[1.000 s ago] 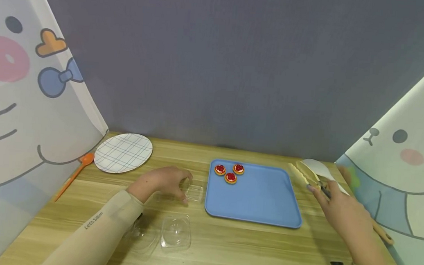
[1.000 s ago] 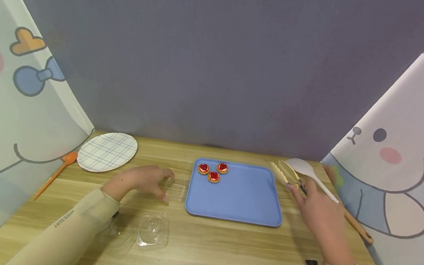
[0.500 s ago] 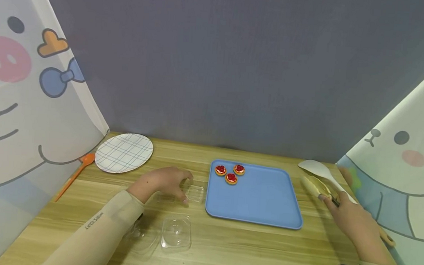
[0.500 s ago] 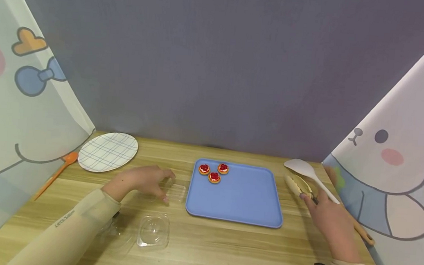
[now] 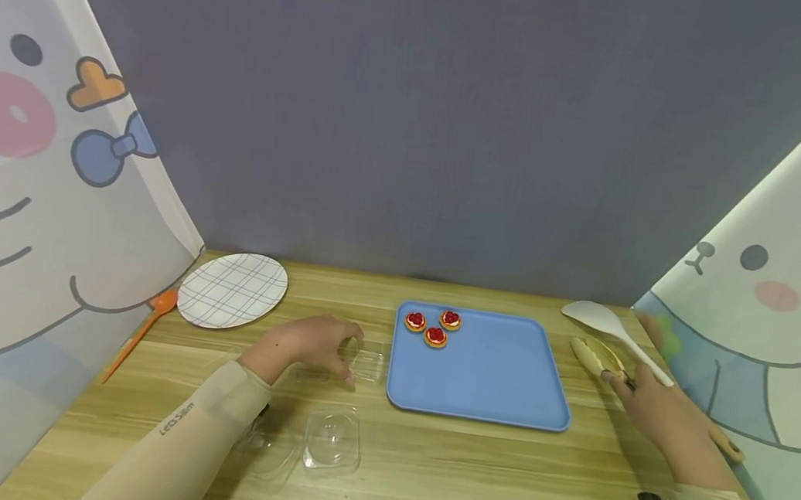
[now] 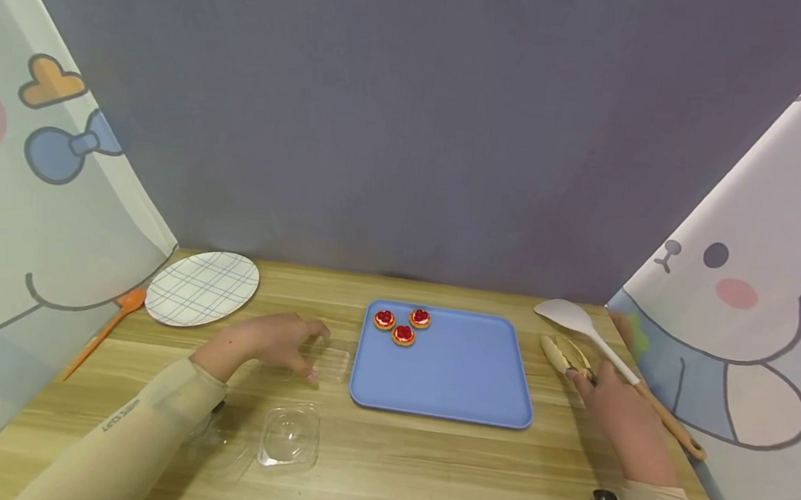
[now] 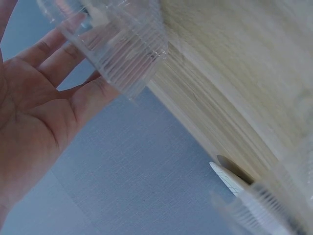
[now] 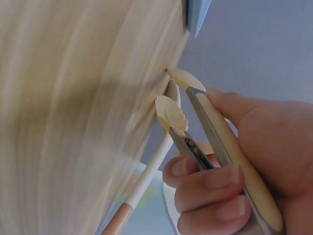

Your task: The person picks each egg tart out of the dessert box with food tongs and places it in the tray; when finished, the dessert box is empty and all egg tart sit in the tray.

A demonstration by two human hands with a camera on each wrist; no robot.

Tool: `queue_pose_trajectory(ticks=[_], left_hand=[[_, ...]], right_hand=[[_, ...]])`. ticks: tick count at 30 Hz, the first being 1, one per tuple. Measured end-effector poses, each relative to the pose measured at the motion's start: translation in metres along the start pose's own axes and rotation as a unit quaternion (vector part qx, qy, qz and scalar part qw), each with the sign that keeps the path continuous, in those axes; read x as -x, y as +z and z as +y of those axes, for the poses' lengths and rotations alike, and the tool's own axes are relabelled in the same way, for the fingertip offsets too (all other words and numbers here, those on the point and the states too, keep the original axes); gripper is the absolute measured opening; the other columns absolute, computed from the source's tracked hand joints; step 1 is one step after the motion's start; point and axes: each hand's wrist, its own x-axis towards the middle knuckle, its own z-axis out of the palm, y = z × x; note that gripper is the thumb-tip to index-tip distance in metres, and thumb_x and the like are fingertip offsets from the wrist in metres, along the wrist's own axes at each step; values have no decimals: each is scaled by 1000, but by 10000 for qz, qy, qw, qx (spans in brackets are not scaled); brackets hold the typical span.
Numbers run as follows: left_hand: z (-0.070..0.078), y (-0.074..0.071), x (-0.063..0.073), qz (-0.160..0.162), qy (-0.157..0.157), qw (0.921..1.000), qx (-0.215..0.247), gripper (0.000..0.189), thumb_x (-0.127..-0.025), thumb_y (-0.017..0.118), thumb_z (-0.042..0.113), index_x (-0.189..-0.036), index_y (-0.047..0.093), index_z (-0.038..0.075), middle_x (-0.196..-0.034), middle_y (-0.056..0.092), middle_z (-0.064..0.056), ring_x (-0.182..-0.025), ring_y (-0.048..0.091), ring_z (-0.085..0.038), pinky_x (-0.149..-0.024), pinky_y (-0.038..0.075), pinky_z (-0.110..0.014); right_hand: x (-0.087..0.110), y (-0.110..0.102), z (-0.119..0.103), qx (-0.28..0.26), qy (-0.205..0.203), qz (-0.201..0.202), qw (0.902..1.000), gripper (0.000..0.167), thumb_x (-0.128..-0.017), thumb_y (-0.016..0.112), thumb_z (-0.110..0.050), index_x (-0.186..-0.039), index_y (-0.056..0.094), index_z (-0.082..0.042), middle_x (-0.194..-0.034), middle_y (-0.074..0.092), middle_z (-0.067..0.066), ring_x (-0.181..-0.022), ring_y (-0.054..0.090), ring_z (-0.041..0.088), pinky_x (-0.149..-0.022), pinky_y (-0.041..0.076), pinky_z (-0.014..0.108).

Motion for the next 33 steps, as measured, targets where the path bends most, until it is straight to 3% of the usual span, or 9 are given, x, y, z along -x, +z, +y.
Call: queue_pose_trajectory(ticks=[4,7,11,14,17,19,22,28,33], left_hand=[[-1,1,1,-6,-22,10000,3,80,-74,95,46,-141,64,14,-131,73,-10,-125,68,-31,-111,54,-51],[-1,2,1,-24,-39,10000,12,81,-74,95,46,-141,63,14,-132,72,-10,-126,67,-31,-112,53,-51],[-2,2,1,-6,-26,10000,-20,80,-74,95,47,-141,64,15,-130,73,-9,-124,68,-30,-111,54,-49],[-1,2,0,1,-4,10000,-27,79,-74,95,46,-140,64,15,-127,73,-8,-122,68,-28,-110,54,-49],[-1,2,0,-9,-3,10000,-23,79,-74,95,46,-139,64,15,-125,73,-7,-121,68,-28,-109,54,-48],[0,2,0,-18,-13,10000,-20,78,-74,95,46,-139,64,16,-124,73,-7,-120,68,-27,-109,55,-48],[0,2,0,-22,-16,10000,-27,78,-74,95,46,-139,64,16,-123,73,-6,-118,68,-26,-108,55,-48],[-1,1,-1,-18,-6,10000,-72,79,-74,95,47,-139,64,16,-121,73,-5,-116,68,-24,-107,55,-47],[-1,0,-1,-29,-28,9999,-97,78,-74,95,48,-139,64,17,-121,73,-4,-114,67,-23,-106,55,-46]], right_hand=[[-2,1,1,-138,-14,-67,9999,91,-111,20,-67,-142,31,18,-124,50,59,-99,57,76,-70,52,65],[-1,4,2,-424,-30,-187,9989,86,-111,22,-67,-138,32,13,-114,57,54,-80,64,58,-60,51,52],[1,11,4,-1000,-39,-407,9941,75,-111,27,-67,-133,30,4,-83,65,28,-51,50,23,-48,45,36],[0,17,7,-1206,-35,-543,9912,71,-111,28,-65,-132,26,3,-73,61,15,-45,44,17,-45,44,33],[-5,22,10,-958,-241,-417,9942,68,-114,27,-58,-130,29,8,-79,64,19,-55,56,23,-50,48,39],[-7,24,12,-759,-414,-199,9961,62,-116,31,-51,-125,37,10,-90,67,29,-70,67,37,-60,54,50],[-10,26,13,-457,-608,52,9971,52,-116,36,-41,-120,46,10,-103,68,38,-90,72,49,-74,57,59],[-9,24,9,-255,-608,-1,9978,46,-117,37,-36,-119,44,9,-95,68,36,-84,73,46,-72,57,60],[-8,20,7,-75,-643,-42,9979,50,-117,38,-36,-122,44,12,-100,68,41,-87,72,53,-72,57,62]])
